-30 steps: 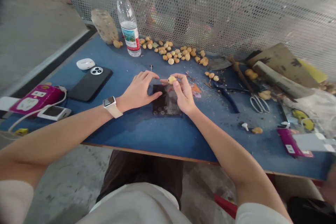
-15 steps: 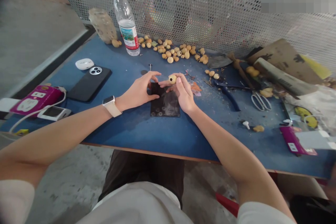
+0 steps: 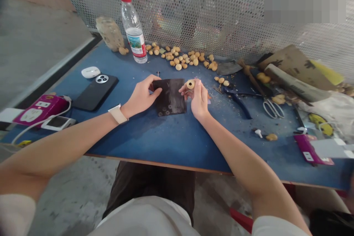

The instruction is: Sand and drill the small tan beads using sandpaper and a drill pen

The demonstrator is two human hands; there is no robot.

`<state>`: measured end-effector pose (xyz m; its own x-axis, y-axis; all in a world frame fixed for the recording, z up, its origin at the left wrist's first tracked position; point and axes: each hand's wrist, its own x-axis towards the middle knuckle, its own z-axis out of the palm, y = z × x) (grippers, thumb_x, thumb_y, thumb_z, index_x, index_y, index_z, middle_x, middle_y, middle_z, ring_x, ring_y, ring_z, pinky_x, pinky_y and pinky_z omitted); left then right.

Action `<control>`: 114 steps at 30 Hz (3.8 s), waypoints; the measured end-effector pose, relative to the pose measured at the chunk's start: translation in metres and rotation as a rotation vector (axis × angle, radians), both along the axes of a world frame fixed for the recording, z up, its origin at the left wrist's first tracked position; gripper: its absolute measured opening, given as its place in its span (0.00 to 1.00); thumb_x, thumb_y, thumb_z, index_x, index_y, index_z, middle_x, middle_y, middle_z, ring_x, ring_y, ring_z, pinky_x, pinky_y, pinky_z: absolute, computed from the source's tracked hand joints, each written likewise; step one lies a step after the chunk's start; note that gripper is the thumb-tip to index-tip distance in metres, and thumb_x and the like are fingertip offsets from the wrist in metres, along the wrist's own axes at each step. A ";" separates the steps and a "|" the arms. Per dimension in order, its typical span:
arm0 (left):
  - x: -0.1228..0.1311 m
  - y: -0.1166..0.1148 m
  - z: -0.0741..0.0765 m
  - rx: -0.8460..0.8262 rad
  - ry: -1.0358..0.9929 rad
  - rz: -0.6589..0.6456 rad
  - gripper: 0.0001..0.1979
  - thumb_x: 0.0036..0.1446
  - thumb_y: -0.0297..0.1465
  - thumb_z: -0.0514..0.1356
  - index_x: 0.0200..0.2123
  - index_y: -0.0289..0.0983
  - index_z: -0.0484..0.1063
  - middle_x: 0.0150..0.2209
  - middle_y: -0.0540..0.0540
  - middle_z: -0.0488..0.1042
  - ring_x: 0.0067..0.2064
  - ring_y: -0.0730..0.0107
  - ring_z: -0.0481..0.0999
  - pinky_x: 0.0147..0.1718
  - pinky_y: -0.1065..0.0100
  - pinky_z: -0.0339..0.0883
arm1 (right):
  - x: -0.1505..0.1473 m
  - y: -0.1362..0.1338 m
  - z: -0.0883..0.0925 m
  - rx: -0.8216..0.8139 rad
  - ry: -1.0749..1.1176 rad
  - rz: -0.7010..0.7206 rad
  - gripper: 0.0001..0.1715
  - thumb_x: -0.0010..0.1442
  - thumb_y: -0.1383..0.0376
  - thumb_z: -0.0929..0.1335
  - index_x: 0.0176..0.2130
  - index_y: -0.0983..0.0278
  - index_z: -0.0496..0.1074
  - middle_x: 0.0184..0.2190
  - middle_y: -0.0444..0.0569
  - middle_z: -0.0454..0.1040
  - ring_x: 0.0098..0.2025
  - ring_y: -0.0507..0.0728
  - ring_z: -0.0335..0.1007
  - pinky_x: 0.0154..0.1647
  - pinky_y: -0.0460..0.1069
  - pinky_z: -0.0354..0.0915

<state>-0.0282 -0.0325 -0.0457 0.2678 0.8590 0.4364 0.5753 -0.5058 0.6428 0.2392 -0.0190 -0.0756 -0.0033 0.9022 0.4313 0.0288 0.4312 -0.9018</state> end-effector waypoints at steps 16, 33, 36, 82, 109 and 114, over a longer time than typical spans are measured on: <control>-0.012 0.030 -0.035 0.075 -0.217 0.157 0.12 0.86 0.37 0.61 0.67 0.46 0.71 0.50 0.43 0.78 0.51 0.53 0.85 0.53 0.47 0.86 | 0.015 0.020 -0.024 0.082 -0.114 -0.135 0.44 0.84 0.22 0.57 0.50 0.53 0.77 0.40 0.53 0.84 0.38 0.62 0.85 0.30 0.55 0.79; -0.023 0.062 -0.046 0.240 -0.523 0.132 0.28 0.83 0.65 0.65 0.62 0.47 0.72 0.56 0.41 0.78 0.60 0.50 0.84 0.64 0.48 0.84 | 0.001 0.009 -0.011 -0.067 0.081 0.036 0.44 0.67 0.21 0.80 0.63 0.46 0.82 0.49 0.46 0.85 0.52 0.64 0.94 0.45 0.55 0.89; -0.024 0.062 -0.043 0.242 -0.527 0.141 0.27 0.82 0.63 0.68 0.60 0.47 0.74 0.54 0.42 0.78 0.60 0.50 0.83 0.64 0.49 0.84 | -0.001 0.006 -0.008 -0.056 0.078 0.056 0.42 0.67 0.22 0.80 0.58 0.48 0.83 0.47 0.46 0.85 0.47 0.60 0.93 0.41 0.54 0.87; 0.004 0.010 -0.008 -0.328 -0.458 -0.525 0.39 0.55 0.64 0.87 0.56 0.43 0.90 0.53 0.36 0.93 0.60 0.37 0.95 0.64 0.39 0.90 | -0.005 -0.005 0.008 -0.243 0.267 0.113 0.47 0.49 0.27 0.91 0.37 0.52 0.71 0.37 0.41 0.77 0.38 0.55 0.79 0.49 0.53 0.86; 0.021 -0.034 0.014 -0.186 -0.403 -0.183 0.27 0.79 0.62 0.68 0.41 0.45 0.88 0.45 0.44 0.95 0.52 0.48 0.96 0.67 0.46 0.90 | -0.025 -0.032 0.011 -0.159 0.147 0.169 0.42 0.49 0.33 0.93 0.38 0.54 0.78 0.34 0.41 0.86 0.34 0.55 0.83 0.40 0.55 0.85; 0.018 -0.032 0.012 -0.211 -0.408 -0.182 0.29 0.79 0.63 0.69 0.43 0.44 0.89 0.46 0.41 0.95 0.54 0.45 0.96 0.69 0.43 0.90 | -0.027 -0.033 0.011 -0.098 0.149 0.129 0.39 0.49 0.34 0.94 0.40 0.53 0.83 0.41 0.45 0.90 0.40 0.57 0.88 0.51 0.58 0.90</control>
<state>-0.0102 -0.0643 -0.0340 0.2653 0.8953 0.3579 0.1702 -0.4089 0.8966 0.2126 -0.0521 -0.0641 -0.0646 0.9361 0.3458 -0.1573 0.3327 -0.9298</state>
